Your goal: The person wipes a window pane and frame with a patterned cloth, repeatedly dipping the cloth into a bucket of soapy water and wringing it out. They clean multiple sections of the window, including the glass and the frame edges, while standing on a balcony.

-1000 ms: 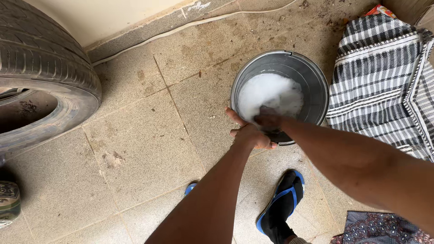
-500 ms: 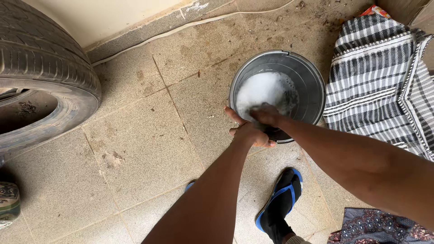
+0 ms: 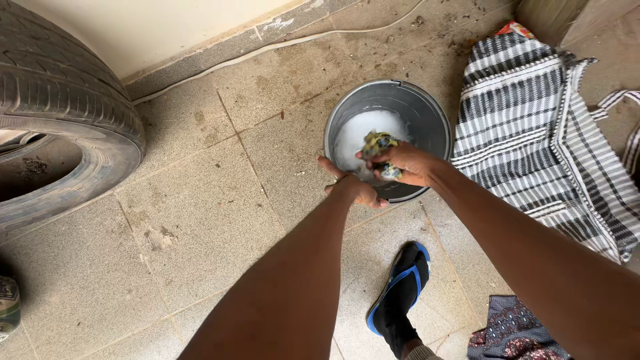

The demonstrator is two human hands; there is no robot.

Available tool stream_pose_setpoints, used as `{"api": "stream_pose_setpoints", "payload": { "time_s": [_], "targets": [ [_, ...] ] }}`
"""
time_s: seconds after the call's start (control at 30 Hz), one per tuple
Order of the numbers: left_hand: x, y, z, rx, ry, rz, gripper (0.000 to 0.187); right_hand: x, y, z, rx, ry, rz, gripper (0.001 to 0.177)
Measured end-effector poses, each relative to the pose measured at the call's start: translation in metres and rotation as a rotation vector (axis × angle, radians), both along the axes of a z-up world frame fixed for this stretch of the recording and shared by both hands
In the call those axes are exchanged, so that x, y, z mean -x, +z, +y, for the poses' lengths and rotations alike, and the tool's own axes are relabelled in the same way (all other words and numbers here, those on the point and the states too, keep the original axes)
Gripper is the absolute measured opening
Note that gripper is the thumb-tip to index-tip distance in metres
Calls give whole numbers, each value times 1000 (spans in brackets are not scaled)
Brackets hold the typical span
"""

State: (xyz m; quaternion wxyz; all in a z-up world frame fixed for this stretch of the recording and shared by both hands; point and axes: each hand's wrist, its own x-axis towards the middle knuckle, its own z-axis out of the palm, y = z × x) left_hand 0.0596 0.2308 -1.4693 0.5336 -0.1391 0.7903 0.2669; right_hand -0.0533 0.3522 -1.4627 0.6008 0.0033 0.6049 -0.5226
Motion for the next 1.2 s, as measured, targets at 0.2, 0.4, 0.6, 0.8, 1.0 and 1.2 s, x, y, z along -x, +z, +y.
{"api": "stream_pose_setpoints", "payload": {
  "time_s": [0.2,0.4,0.6,0.8,1.0,1.2],
  "targets": [
    [-3,3,-1,-6,36,25,86,-4,40,-3,149,-231,91,56],
    [-2,-2,-6,-90,173,-16,87,-6,60,-9,111,-337,-48,40],
    [-8,-7,-12,-152,330,-97,90,-23,64,-30,-104,-448,167,34],
    [-6,1,-6,-181,452,-141,95,-22,66,-45,-163,-629,23,62],
    [-11,7,-6,-175,510,-176,100,-21,60,-44,-281,-648,171,36],
    [-3,3,-8,-210,516,-187,104,-23,54,-45,-296,-643,352,42]
  ]
}}
